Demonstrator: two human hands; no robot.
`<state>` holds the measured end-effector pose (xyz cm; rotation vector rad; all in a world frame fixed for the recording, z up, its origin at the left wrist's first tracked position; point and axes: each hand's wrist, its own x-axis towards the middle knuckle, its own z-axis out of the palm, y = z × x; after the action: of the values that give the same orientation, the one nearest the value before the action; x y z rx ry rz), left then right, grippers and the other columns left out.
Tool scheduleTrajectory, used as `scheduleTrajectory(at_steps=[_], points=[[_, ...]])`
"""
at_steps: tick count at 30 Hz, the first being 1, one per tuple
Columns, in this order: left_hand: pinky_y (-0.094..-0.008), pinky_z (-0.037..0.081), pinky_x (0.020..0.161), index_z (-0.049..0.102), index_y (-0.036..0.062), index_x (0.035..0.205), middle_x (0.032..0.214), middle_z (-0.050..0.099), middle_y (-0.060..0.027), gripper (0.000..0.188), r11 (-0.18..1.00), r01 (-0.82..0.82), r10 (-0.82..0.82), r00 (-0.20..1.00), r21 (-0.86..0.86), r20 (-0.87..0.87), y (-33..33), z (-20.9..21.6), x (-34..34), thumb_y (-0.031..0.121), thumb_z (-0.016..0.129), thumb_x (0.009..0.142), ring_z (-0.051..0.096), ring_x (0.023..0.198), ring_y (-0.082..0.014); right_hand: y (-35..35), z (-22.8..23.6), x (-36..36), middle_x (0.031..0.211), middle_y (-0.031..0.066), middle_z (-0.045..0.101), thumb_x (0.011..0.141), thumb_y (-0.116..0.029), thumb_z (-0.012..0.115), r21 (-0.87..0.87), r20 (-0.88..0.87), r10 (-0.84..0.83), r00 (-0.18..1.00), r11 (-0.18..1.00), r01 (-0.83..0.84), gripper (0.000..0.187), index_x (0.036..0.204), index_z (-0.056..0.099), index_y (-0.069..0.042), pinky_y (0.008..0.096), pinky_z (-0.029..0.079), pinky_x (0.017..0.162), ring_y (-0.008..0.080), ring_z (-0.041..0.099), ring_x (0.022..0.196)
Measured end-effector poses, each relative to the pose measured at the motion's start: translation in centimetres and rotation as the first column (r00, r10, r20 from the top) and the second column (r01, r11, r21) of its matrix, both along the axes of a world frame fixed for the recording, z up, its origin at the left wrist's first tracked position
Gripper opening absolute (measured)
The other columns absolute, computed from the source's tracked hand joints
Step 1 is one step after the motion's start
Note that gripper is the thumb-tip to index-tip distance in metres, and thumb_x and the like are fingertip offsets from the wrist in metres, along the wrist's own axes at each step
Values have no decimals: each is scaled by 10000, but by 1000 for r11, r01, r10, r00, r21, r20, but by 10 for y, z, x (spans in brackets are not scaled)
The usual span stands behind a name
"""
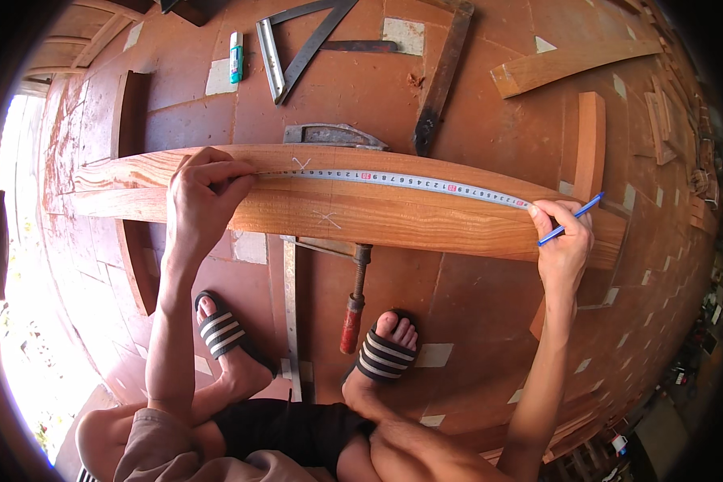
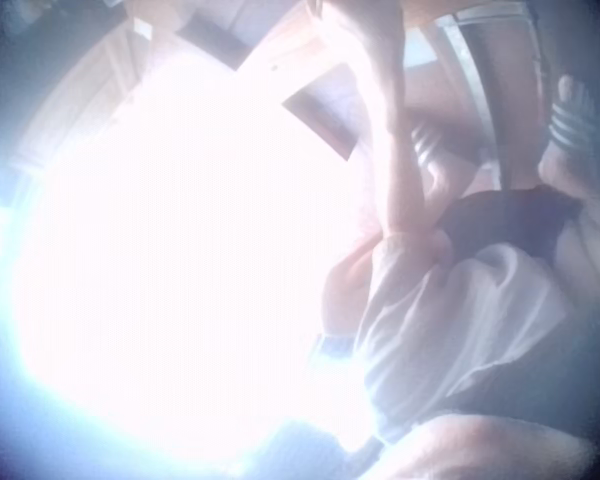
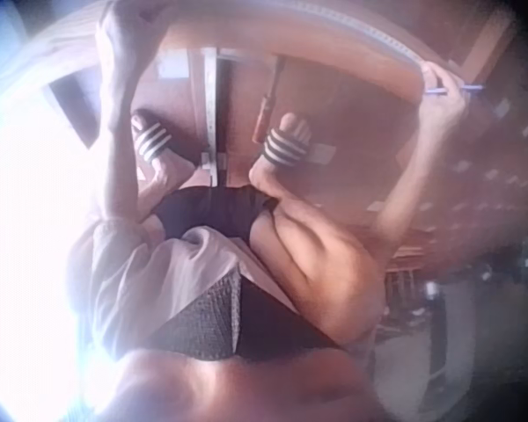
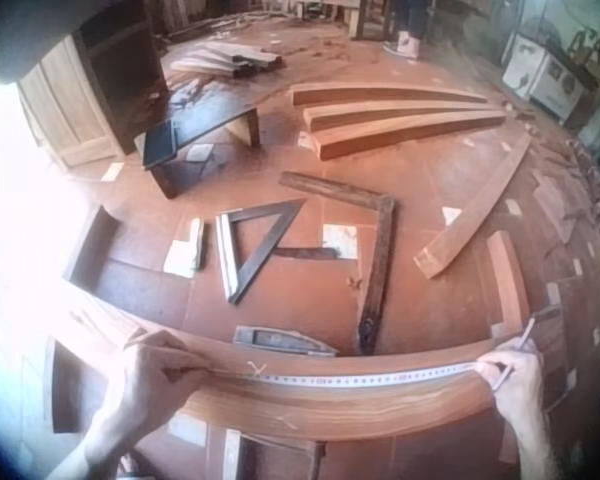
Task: The person measures a curved wooden plank using a tape measure and marks it with a pen. They then use a try square to draw perpendicular lines at the marked points.
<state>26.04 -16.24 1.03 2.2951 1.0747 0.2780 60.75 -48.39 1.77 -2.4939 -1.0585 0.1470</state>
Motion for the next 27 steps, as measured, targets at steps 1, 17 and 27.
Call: scheduleTrajectory(at_steps=[1,17,27], points=[[-317,521,716,860,47,1011,914,710,-44,174,1000,6,-6,1000,0,-4,1,0,0,70,852,838,618,739,-144,0,0,0,970,97,716,943,-173,847,-13,10,-10,1000,1000,11,162,1023,817,-35,411,511,848,273,648,964],[-286,500,691,854,23,1047,942,717,-49,152,947,88,-126,986,-308,-107,81,41,-22,92,829,914,619,759,-104,34,33,-19,941,85,715,947,-80,828,105,-196,87,977,992,-68,116,1002,782,11,357,514,788,232,664,897],[-315,518,790,858,28,1078,972,709,-73,190,991,-24,6,991,-132,-136,135,27,-108,106,832,907,670,889,-174,141,-10,-112,870,103,717,902,-73,843,348,-150,253,956,918,-188,84,968,808,-34,425,522,797,290,663,881]])
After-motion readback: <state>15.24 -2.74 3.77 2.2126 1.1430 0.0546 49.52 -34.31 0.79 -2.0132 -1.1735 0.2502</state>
